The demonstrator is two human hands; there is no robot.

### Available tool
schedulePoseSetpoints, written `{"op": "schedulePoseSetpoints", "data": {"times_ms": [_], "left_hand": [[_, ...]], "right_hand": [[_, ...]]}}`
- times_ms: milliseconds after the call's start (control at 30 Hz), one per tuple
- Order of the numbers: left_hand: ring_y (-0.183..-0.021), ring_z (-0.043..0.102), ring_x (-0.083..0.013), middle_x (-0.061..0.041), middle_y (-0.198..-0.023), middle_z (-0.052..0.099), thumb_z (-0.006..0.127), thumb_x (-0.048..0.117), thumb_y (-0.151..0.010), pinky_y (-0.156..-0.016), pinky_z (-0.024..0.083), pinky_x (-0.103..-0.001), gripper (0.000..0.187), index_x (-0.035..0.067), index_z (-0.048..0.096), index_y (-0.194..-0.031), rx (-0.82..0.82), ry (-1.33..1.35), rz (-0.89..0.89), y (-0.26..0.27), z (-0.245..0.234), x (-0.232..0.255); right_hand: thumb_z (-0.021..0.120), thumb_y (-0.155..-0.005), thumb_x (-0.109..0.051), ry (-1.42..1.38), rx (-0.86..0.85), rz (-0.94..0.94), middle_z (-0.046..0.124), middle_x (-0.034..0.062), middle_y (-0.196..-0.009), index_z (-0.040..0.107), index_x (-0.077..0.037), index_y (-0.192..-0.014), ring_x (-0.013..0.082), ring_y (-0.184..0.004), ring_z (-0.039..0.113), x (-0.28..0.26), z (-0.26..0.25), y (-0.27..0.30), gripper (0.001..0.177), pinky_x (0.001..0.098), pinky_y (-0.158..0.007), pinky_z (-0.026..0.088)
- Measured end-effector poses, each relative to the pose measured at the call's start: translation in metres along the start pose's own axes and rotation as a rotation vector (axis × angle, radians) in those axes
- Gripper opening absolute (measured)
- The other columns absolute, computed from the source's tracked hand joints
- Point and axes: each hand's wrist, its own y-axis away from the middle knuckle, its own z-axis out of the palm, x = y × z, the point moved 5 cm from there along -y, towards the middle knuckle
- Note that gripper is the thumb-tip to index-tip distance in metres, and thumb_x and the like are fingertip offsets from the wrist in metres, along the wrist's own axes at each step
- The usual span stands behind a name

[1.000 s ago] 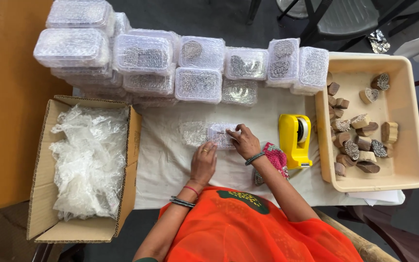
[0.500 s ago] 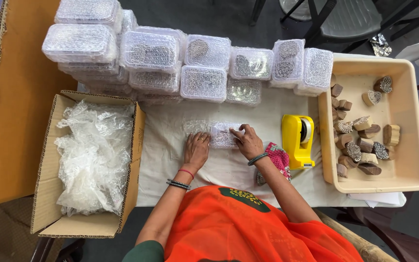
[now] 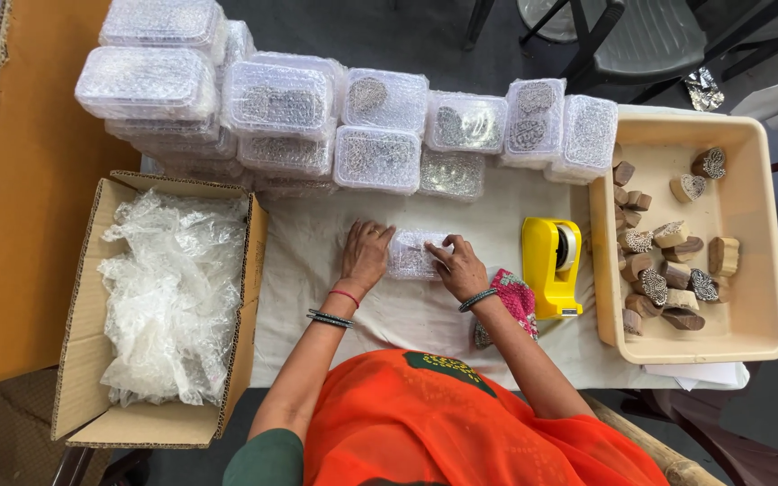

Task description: The person wraps small plastic containers filled with beads in bubble wrap and secures them with tape. They then place the wrapped packages into a cardboard box. Finally, the person picks up a small decorative wooden item and wipes it with a cloth.

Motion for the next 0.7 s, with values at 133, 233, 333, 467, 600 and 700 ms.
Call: {"op": "schedulePoseSetpoints", "data": {"times_ms": [133,233,333,467,600,700], "left_hand": [[-0.122,0.057,-0.0237,-0.007,-0.111,0.070,0.060,0.019,-0.092,-0.126,0.025,-0.050,0.035,0.010,0.070,-0.124,-0.325,0.035,-0.116,0.014,0.030,-0.011],[-0.127,0.055,-0.0245,-0.011,-0.118,0.069,0.058,0.025,-0.095,-0.126,0.021,-0.051,0.046,0.006,0.063,-0.137,-0.317,0.080,-0.103,0.023,0.030,-0.014],[-0.130,0.053,-0.0240,-0.014,-0.121,0.068,0.061,0.027,-0.085,-0.125,0.018,-0.051,0.061,0.005,0.057,-0.142,-0.349,0.090,-0.068,0.020,0.025,-0.017],[-0.134,0.048,-0.0244,-0.014,-0.129,0.065,0.070,0.031,-0.074,-0.121,0.017,-0.049,0.064,0.006,0.061,-0.133,-0.351,0.090,0.001,0.025,0.041,-0.032],[-0.147,0.047,-0.0142,0.008,-0.140,0.068,0.066,0.035,-0.094,-0.135,0.017,-0.047,0.023,0.021,0.079,-0.108,-0.494,0.074,-0.069,0.039,0.072,-0.055],[-0.145,0.045,-0.0133,0.011,-0.142,0.064,0.069,0.038,-0.091,-0.134,0.017,-0.047,0.024,0.022,0.081,-0.105,-0.470,0.084,-0.032,0.035,0.059,-0.048]], "right_hand": [[0.072,-0.090,-0.022,-0.013,0.006,0.012,0.053,0.0056,-0.124,0.066,-0.036,-0.137,0.0230,-0.105,0.059,-0.001,-0.003,0.000,0.049,0.0370,-0.080,0.058],[0.072,-0.089,-0.022,-0.019,0.012,0.005,0.053,0.0057,-0.124,0.066,-0.036,-0.137,0.0233,-0.106,0.059,-0.001,-0.001,0.002,0.050,0.0372,-0.080,0.058],[0.072,-0.090,-0.022,-0.009,0.025,-0.018,0.053,0.0064,-0.123,0.067,-0.035,-0.136,0.0237,-0.106,0.059,-0.001,-0.001,0.000,0.049,0.0372,-0.079,0.058],[0.072,-0.091,-0.022,-0.004,0.011,-0.012,0.053,0.0066,-0.124,0.067,-0.035,-0.136,0.0232,-0.105,0.059,0.001,0.000,-0.001,0.048,0.0366,-0.077,0.059],[0.072,-0.091,-0.023,-0.015,0.003,-0.002,0.053,0.0064,-0.125,0.067,-0.035,-0.136,0.0229,-0.105,0.059,0.002,0.001,0.000,0.047,0.0364,-0.076,0.059],[0.072,-0.092,-0.023,-0.010,0.005,-0.006,0.053,0.0067,-0.124,0.067,-0.036,-0.136,0.0228,-0.105,0.059,0.001,0.002,0.000,0.047,0.0364,-0.076,0.059]]}}
